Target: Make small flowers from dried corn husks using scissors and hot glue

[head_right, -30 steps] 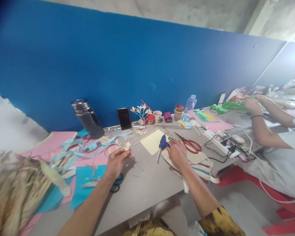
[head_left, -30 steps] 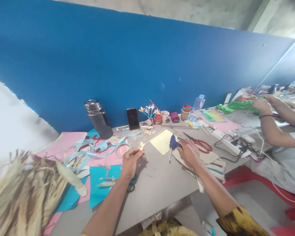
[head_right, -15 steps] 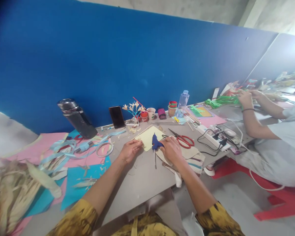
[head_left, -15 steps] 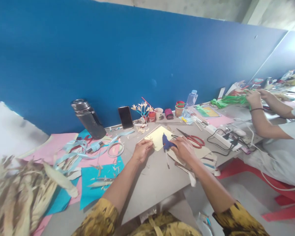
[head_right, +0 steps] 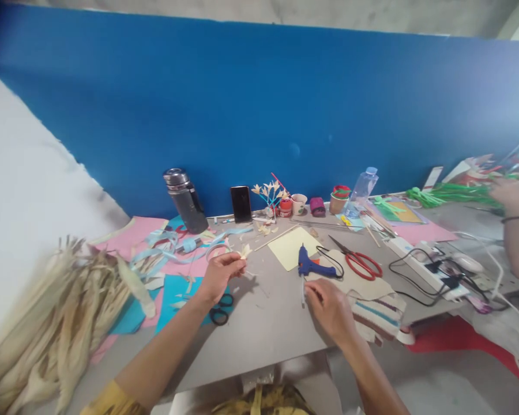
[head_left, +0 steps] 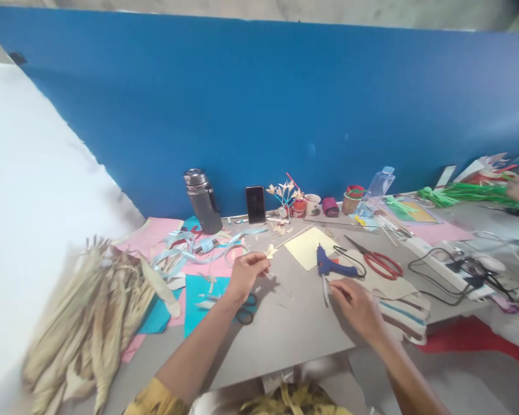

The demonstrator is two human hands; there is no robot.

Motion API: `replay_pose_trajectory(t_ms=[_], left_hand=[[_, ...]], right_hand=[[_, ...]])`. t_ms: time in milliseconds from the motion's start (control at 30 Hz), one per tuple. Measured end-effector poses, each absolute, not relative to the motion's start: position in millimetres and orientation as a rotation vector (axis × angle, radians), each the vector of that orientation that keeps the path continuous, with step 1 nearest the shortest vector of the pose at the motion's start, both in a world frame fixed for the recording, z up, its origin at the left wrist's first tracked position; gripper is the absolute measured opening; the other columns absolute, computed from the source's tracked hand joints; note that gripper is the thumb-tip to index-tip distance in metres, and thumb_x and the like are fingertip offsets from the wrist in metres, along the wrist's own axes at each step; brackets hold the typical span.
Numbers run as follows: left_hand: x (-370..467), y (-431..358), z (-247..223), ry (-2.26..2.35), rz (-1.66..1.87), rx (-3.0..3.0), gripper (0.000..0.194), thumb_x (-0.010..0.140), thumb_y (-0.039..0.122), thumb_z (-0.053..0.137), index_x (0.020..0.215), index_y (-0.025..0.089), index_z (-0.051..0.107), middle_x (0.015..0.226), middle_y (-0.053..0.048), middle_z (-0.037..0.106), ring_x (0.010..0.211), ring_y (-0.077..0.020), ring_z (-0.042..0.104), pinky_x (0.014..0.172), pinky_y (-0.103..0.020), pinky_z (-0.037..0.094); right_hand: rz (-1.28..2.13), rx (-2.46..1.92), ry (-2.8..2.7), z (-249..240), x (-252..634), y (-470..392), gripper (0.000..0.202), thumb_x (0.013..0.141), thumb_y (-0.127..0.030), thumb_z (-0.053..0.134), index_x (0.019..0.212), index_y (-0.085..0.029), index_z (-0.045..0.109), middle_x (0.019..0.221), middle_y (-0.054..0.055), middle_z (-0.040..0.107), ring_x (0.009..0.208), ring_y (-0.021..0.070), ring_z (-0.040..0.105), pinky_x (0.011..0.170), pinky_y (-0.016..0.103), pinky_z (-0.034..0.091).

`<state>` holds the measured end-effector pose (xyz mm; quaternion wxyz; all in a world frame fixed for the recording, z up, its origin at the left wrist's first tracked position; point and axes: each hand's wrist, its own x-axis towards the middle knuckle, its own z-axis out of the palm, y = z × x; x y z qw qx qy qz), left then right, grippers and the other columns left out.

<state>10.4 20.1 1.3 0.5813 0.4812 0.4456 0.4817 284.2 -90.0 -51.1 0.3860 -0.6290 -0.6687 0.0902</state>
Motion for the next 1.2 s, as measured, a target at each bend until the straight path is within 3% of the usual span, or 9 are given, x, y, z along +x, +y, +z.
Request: replay_pose_trajectory(t_ms=[300, 433, 600, 833, 1067, 1200], left_hand=[[-10.5, 12.1, -15.1, 0.983, 1.394, 1.325, 0.01, 0.07, 0.026, 0.073, 0.068, 0.017, 0.072, 0.06, 0.002, 0.06, 0.054, -0.0108, 0.052, 0.055, -0.024, 0.043], [-12.8, 3.3, -10.1, 0.865, 1.438, 1.631, 0.01, 0.078, 0.02, 0.068, 0.07, 0.019, 0.073, 0.068, -0.001, 0.063, 0.065, -0.0132, 0.055, 0.06, -0.025, 0.043], [-12.1, -0.9, -8.9, 0.767, 1.509, 1.896, 0.013, 0.086, 0.019, 0.066, 0.078, 0.02, 0.076, 0.074, -0.004, 0.068, 0.07, -0.0149, 0.061, 0.066, -0.027, 0.047], [-6.7, -0.5, -18.5, 0.692, 1.487, 2.057, 0.015, 0.091, 0.022, 0.062, 0.087, 0.02, 0.077, 0.081, -0.006, 0.072, 0.071, -0.0151, 0.066, 0.064, -0.026, 0.05], [-3.0, -2.2, -20.7, 0.681, 1.469, 2.188, 0.013, 0.092, 0.021, 0.061, 0.091, 0.02, 0.075, 0.081, -0.006, 0.071, 0.073, -0.0152, 0.067, 0.065, -0.025, 0.052], [-1.8, -3.0, -20.9, 0.67, 1.46, 2.204, 0.014, 0.092, 0.02, 0.06, 0.093, 0.02, 0.074, 0.083, -0.006, 0.07, 0.075, -0.0157, 0.067, 0.066, -0.026, 0.052]], right_hand=[[0.481, -1.396, -1.683, -11.6, 199.6, -87.0, 0.023, 0.094, -0.031, 0.053, 0.087, -0.019, 0.071, 0.082, 0.006, 0.072, 0.073, 0.019, 0.064, 0.069, 0.03, 0.047], [0.758, -1.324, -1.445, 11.7, 182.5, -60.3, 0.029, 0.092, -0.043, 0.059, 0.094, -0.018, 0.072, 0.081, 0.005, 0.071, 0.059, 0.0137, 0.053, 0.055, 0.026, 0.041], [0.958, -1.245, -1.365, 18.6, 177.5, -43.9, 0.04, 0.088, -0.055, 0.062, 0.098, -0.017, 0.074, 0.075, 0.003, 0.066, 0.057, 0.0118, 0.049, 0.052, 0.024, 0.036], [1.127, -1.192, -1.238, 15.4, 179.9, -45.8, 0.037, 0.078, -0.047, 0.075, 0.1, -0.017, 0.073, 0.081, 0.004, 0.065, 0.058, 0.0097, 0.046, 0.049, 0.022, 0.033], [1.123, -1.174, -1.278, 9.1, 186.5, -41.3, 0.028, 0.075, -0.04, 0.078, 0.087, -0.016, 0.072, 0.073, 0.001, 0.062, 0.057, 0.0089, 0.045, 0.05, 0.023, 0.033], [1.165, -1.153, -1.267, 7.9, 189.4, -41.3, 0.032, 0.074, -0.041, 0.079, 0.094, -0.017, 0.072, 0.079, 0.001, 0.064, 0.058, 0.0086, 0.045, 0.048, 0.022, 0.03]])
